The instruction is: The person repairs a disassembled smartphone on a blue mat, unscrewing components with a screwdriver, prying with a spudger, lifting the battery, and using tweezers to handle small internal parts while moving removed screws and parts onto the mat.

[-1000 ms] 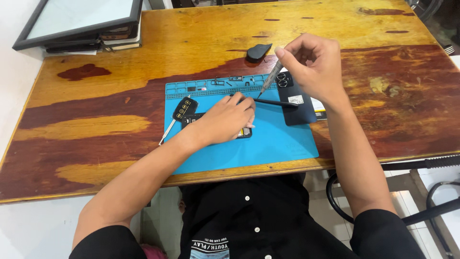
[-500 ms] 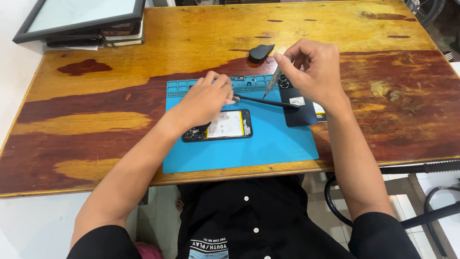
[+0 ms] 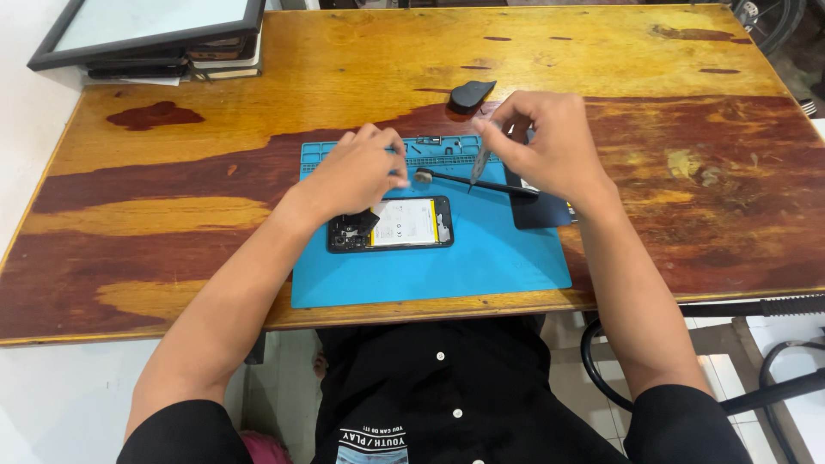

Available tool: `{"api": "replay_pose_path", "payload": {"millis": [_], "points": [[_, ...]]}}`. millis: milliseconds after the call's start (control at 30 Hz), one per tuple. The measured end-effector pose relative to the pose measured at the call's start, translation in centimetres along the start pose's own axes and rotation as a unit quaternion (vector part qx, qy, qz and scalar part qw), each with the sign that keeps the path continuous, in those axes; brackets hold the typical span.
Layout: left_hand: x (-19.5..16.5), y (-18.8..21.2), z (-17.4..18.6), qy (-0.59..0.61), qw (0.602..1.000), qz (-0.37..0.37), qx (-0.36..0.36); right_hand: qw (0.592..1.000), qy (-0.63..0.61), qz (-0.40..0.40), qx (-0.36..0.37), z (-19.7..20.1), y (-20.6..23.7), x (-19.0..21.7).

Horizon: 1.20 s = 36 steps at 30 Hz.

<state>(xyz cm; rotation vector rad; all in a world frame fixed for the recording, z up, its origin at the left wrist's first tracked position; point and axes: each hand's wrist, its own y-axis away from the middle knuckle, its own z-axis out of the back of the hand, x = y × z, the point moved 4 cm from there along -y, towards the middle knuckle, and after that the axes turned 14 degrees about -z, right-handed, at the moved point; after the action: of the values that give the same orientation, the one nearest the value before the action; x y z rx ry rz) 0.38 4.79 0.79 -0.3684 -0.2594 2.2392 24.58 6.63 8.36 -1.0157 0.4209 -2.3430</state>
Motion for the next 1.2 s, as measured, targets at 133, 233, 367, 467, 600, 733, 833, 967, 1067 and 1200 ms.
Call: {"api": "replay_pose_path", "payload": {"millis": [133, 233, 367, 467, 600, 733, 833, 967, 1067, 1200], "points": [[-0.1, 0.3, 1.9, -0.005, 0.999, -0.005, -0.053, 0.996, 0.063, 0.002, 0.061, -0.7, -0.1, 0.3], [-0.3, 0.5, 2.7, 0.007, 0.999, -0.002, -0.048, 0.992, 0.097, -0.019, 0.079, -0.8, 0.1, 0.1], [-0.8, 0.6, 3.3, 0.025, 0.999, -0.008, -0.034, 0.986, 0.143, 0.019, 0.087, -1.0, 0.2, 0.1], [-1.2, 0.5, 3.4, 0.067, 0.997, -0.005, -0.022, 0.986, 0.119, 0.024, 0.11, -1.3, 0.2, 0.3], [-1.4, 0.1, 2.9, 0.061, 0.997, 0.039, 0.041, 0.984, -0.012, 0.017, 0.177, -1.9, 0.9, 1.2], [-1.7, 0.0, 2.8, 0.061, 0.996, 0.039, 0.046, 0.979, 0.011, 0.027, 0.203, -2.8, 1.4, 2.3], [-1.8, -0.1, 2.7, 0.06, 0.997, 0.031, 0.038, 0.978, 0.021, 0.031, 0.206, -3.1, 1.5, 2.5], [-1.7, 0.0, 2.5, 0.061, 0.997, 0.028, 0.038, 0.977, 0.019, 0.026, 0.21, -3.2, 1.5, 2.5], [-1.6, 0.0, 2.6, 0.064, 0.997, 0.026, 0.035, 0.976, 0.027, 0.025, 0.216, -3.3, 1.5, 2.5], [-1.7, 0.0, 2.5, 0.067, 0.997, 0.027, 0.036, 0.976, 0.014, 0.059, 0.208, -3.3, 1.7, 2.9]]}}
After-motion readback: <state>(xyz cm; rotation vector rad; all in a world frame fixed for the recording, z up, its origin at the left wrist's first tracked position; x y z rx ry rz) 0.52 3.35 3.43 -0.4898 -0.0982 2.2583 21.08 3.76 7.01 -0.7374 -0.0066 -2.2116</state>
